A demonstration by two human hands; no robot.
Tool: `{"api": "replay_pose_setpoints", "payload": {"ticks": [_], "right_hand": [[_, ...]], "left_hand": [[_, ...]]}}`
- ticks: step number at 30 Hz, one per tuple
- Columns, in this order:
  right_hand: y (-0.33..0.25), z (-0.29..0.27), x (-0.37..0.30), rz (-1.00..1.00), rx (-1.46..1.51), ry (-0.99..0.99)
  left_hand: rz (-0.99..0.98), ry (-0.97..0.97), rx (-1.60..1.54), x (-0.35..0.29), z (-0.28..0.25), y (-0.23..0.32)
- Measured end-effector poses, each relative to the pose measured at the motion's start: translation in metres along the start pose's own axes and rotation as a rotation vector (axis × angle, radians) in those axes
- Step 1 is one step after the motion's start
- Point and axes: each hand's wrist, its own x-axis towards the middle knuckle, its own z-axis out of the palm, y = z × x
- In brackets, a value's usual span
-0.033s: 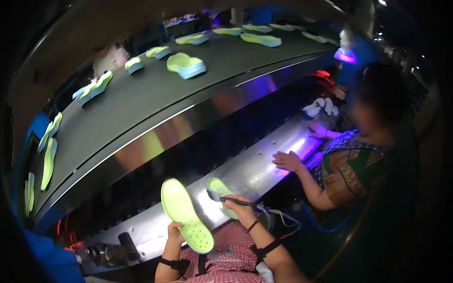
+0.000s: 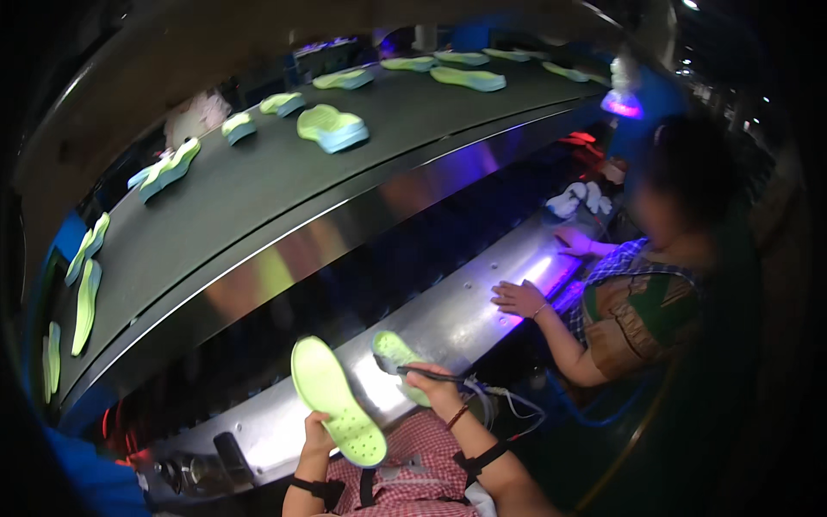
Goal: Applying a liquid substance (likely adhesive or primer) to the interior of shoe soles using a brush and placing them on a conveyor.
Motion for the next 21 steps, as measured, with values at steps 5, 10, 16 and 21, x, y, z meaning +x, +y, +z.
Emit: {"api": "replay_pose_setpoints", "payload": {"ticks": [5,10,16,21], "right_hand": [[0.006,0.0,-0.007,0.042,0.007,0.022],[0.016,-0.02,0.004,0.08,0.07,0.06],[0.021,-0.015,0.011,0.081,0.112,0.045],[0.021,-0.019,0.011,0.101,0.1,0.026]], "left_hand": [[0.096,0.294,0.224,-0.006,-0.061,-0.004],[0.077,0.141,0.24,-0.013,-0.049,-0.006],[0.021,0.004,0.111,-0.007,-0.078,-0.003],[-0.015,0.023,0.239,-0.011,-0.057,-0.002]]}}
